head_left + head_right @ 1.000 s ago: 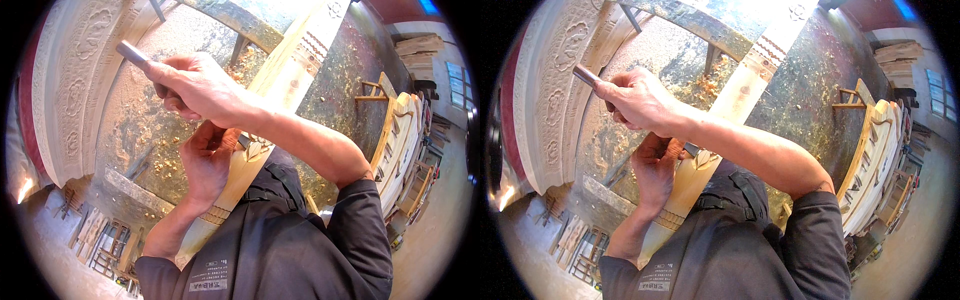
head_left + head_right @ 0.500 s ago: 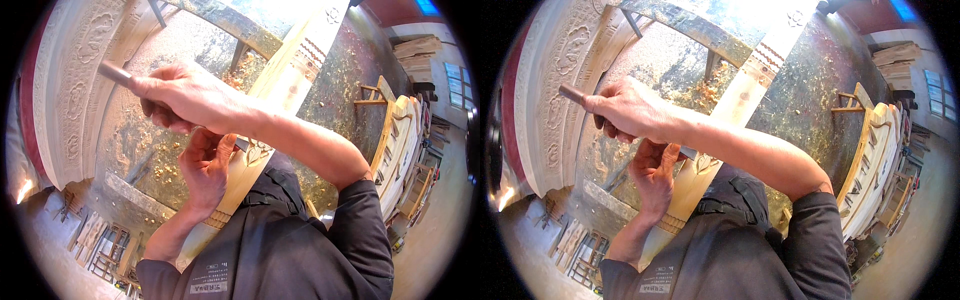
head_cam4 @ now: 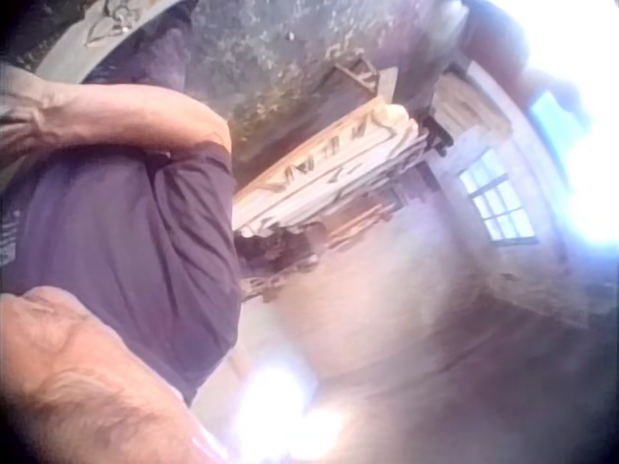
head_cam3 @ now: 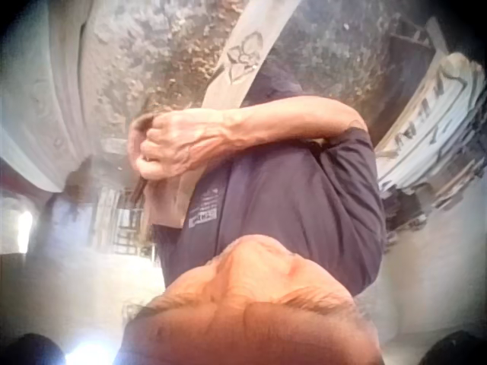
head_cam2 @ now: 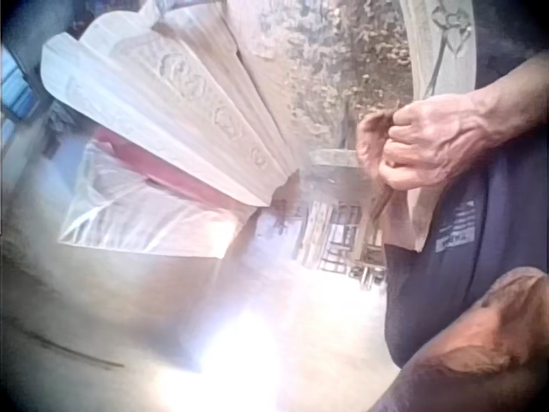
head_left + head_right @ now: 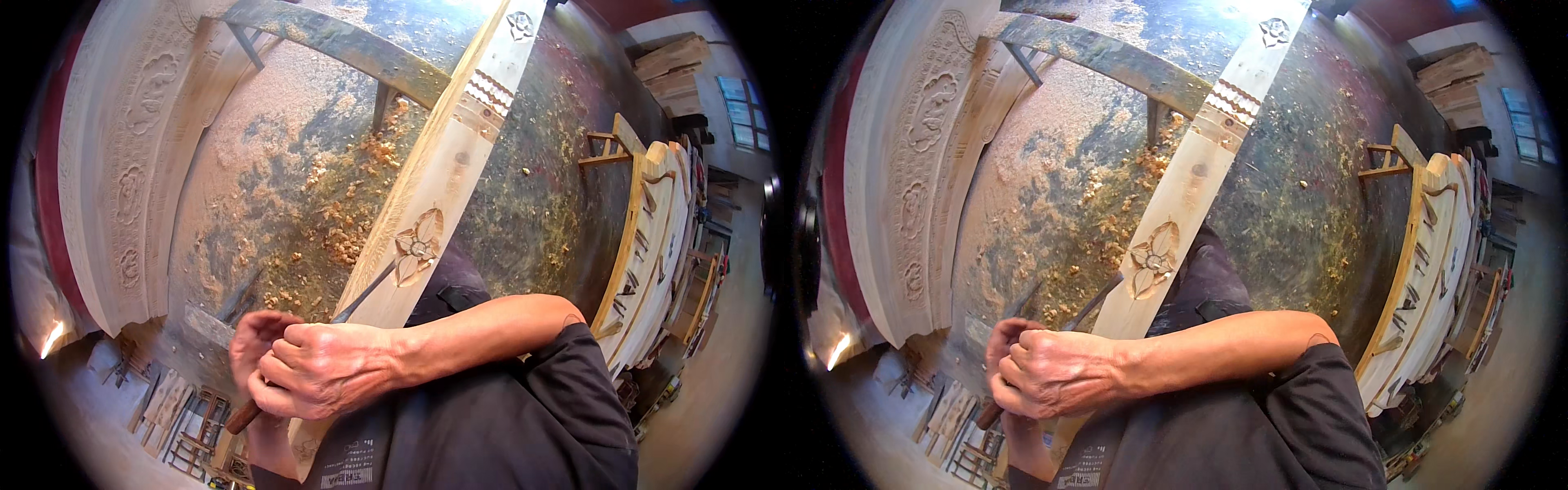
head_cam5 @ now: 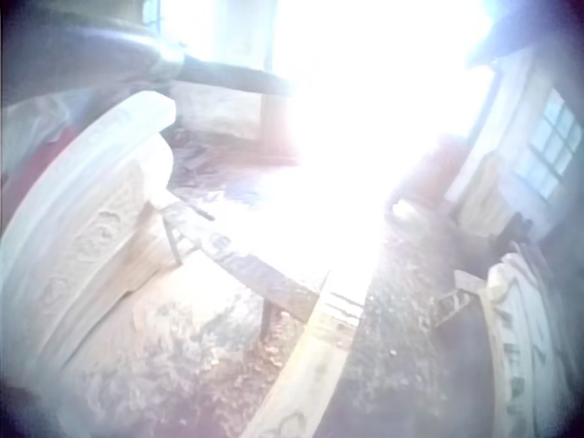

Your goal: The person carves a floral pattern into a wooden beam using a chisel. They hold the tool with both hands, pushing it along the wood to remove shavings and refine the design.

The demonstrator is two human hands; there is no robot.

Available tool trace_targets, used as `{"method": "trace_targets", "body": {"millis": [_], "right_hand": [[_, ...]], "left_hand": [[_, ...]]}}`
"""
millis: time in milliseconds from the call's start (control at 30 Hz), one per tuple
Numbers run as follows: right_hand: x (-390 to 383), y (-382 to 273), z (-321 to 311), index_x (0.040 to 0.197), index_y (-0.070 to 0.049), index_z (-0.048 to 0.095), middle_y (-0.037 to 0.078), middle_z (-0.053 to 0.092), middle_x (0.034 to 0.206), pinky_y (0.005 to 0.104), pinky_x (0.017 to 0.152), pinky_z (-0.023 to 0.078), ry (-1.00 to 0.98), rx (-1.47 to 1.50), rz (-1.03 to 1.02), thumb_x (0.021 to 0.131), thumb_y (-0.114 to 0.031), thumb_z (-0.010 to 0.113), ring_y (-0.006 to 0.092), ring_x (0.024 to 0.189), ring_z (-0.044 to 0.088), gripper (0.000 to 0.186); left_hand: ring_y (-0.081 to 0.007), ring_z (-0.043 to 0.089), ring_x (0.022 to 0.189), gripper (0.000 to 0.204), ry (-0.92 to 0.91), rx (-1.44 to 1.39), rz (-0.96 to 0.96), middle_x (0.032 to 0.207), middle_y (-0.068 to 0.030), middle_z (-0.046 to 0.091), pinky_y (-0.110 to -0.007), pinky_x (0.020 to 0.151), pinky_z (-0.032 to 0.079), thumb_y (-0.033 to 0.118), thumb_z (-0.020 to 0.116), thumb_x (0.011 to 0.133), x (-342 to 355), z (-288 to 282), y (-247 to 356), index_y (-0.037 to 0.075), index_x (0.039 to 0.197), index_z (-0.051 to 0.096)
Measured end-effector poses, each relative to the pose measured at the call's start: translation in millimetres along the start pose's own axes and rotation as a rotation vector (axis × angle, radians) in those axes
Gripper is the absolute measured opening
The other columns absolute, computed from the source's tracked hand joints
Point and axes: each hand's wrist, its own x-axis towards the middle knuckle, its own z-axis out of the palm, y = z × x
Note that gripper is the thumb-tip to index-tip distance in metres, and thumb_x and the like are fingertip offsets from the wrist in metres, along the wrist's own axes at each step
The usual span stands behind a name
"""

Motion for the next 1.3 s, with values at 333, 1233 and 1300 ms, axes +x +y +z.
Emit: {"method": "trace_targets", "body": {"millis": [333, 1233, 1300], "right_hand": [[-12.7, 5.2, 14.1, 0.085, -0.006, 0.051, 0.003, 0.054, 0.073, 0.0334, 0.055, 0.048, -0.018, 0.138, -0.032, 0.087, -0.024, 0.066, 0.0190, 0.064, 0.063, 0.023], [-21.6, 15.0, 23.7, 0.083, -0.007, 0.051, 0.004, 0.053, 0.073, 0.0367, 0.051, 0.049, 0.046, 0.268, 0.019, 0.090, -0.030, 0.070, 0.0205, 0.064, 0.064, 0.030], [-21.5, 15.1, 23.5, 0.083, -0.007, 0.051, 0.004, 0.053, 0.073, 0.0366, 0.051, 0.049, 0.043, 0.273, 0.020, 0.089, -0.029, 0.070, 0.0206, 0.064, 0.064, 0.030]], "left_hand": [[-0.0288, 0.061, 0.127, 0.151, -0.053, -0.200, 0.020, 0.138, -0.0243, 0.060, -0.040, 0.112, 0.048, 0.106, 0.059, 0.059, -49.3, -20.7, -6.7, -0.016, 0.146, 0.048], [-0.0333, 0.051, 0.140, 0.158, -0.142, -0.181, -0.045, 0.150, -0.0272, 0.049, -0.044, 0.120, 0.040, 0.102, 0.065, 0.061, -42.5, -16.3, -5.7, -0.021, 0.154, 0.030], [-0.0332, 0.051, 0.140, 0.157, -0.161, -0.183, -0.033, 0.150, -0.0270, 0.049, -0.044, 0.119, 0.040, 0.102, 0.065, 0.061, -43.0, -20.3, -8.4, -0.021, 0.154, 0.030]]}}
